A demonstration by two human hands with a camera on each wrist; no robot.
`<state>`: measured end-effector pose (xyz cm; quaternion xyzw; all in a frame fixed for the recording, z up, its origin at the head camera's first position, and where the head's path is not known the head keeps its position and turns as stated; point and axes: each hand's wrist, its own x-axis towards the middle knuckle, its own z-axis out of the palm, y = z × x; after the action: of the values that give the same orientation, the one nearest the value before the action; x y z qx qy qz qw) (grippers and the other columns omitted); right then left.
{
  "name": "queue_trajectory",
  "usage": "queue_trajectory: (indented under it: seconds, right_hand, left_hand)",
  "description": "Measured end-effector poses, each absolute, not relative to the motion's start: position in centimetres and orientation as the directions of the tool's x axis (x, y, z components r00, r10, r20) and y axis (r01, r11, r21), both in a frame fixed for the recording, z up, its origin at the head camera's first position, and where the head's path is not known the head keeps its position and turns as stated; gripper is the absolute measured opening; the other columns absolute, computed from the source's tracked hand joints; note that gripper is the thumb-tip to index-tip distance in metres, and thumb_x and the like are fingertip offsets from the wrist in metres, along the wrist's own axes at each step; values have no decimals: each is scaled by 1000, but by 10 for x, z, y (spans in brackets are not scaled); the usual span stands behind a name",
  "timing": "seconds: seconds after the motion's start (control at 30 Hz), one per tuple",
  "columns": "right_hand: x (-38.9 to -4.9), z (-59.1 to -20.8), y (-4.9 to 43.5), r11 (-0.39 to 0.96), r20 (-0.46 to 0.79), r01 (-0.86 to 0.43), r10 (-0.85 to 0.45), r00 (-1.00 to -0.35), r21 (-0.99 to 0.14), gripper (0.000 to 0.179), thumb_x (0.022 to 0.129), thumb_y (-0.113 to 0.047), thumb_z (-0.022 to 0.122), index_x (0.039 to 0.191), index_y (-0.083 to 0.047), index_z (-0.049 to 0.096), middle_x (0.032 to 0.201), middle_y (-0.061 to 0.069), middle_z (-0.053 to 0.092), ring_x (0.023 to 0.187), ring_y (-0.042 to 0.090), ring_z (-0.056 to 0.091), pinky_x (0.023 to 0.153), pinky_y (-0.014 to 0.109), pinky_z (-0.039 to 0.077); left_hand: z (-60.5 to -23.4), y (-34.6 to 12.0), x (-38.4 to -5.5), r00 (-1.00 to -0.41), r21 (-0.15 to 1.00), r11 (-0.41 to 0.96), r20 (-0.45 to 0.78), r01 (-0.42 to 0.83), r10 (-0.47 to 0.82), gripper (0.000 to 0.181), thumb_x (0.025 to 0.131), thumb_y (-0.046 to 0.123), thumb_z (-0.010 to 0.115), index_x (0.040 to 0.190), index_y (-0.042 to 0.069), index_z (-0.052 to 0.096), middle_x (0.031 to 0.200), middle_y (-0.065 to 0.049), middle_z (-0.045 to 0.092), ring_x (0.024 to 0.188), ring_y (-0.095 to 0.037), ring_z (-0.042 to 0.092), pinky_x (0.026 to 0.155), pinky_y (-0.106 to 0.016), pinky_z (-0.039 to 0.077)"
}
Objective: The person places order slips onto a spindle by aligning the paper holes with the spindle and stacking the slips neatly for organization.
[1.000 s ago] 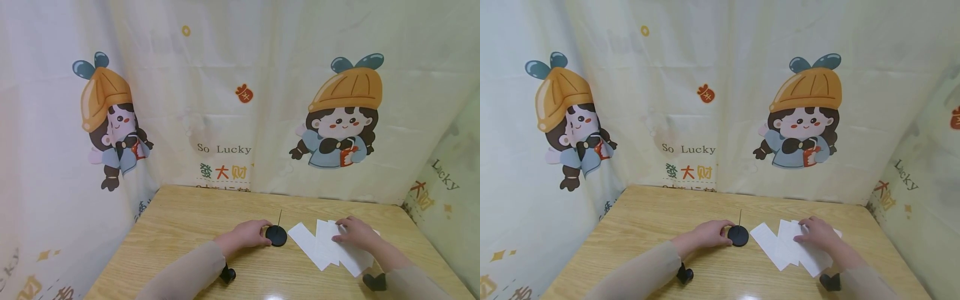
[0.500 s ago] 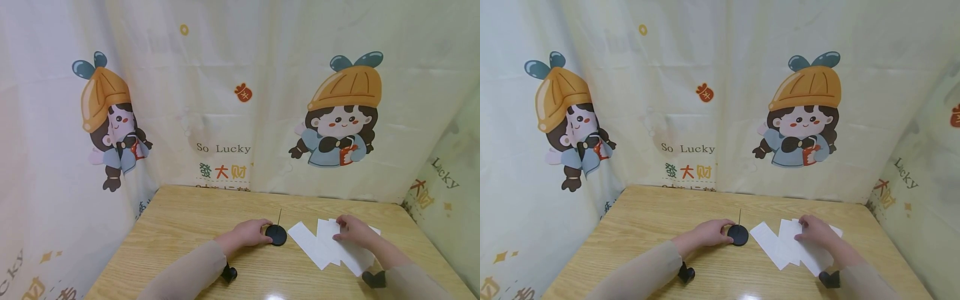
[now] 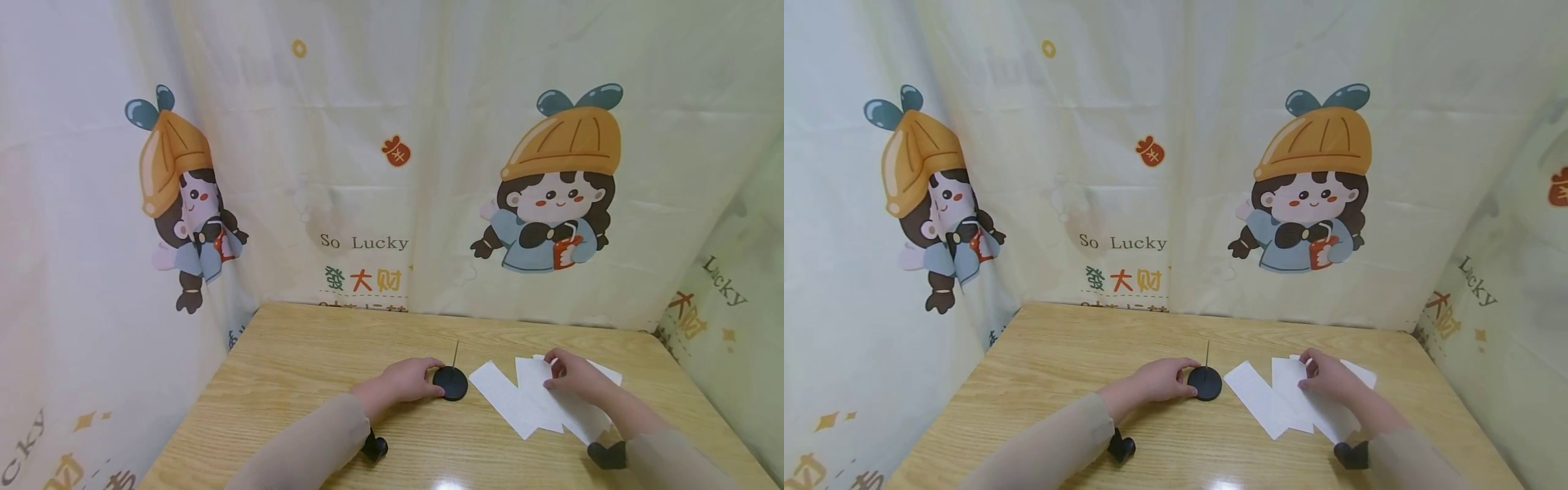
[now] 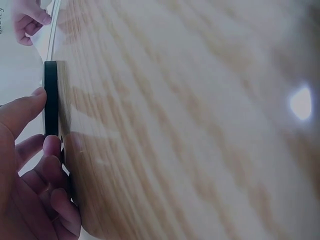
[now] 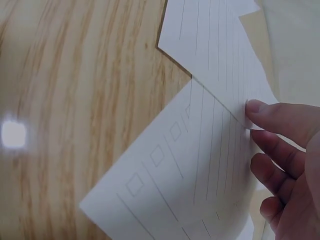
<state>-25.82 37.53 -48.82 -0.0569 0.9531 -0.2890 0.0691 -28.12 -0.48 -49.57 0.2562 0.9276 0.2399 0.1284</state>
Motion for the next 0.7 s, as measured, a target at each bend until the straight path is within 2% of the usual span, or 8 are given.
queue_trajectory:
  seconds: [0.17,0.37,0.53,0.7]
  right_hand:
    - [-256,-490,375,806,-77,-81,-156,-985,-586,42,83,-12,79,115,-1,55,86,5,56,77,20,51,69,34,43]
    - [-252,-487,378,707,-80,-57,-159,-984,-704,37,90,-14,72,117,4,55,87,6,57,74,18,55,61,27,45]
    - [-250,-482,379,620,-94,-26,-159,-983,-784,38,94,-13,68,122,8,53,92,8,59,76,21,61,62,30,47]
    - [-248,-479,376,607,-112,18,-118,-987,-794,42,95,-15,67,127,7,53,97,10,60,78,22,59,64,32,49]
  left_hand:
    - [-497,-4,-281,-839,504,759,-115,412,532,57,85,44,76,137,29,58,66,9,56,59,-8,49,60,-27,37]
    - [-498,-3,-281,-839,499,761,-114,414,531,57,85,45,76,137,29,58,67,9,55,60,-8,48,60,-27,37]
    - [-496,-3,-280,-842,494,765,-111,414,527,57,85,45,76,137,29,58,68,8,54,60,-8,47,60,-27,36]
    - [-496,-3,-279,-845,497,766,-111,409,523,56,85,44,76,136,28,58,69,7,53,61,-9,46,60,-28,36]
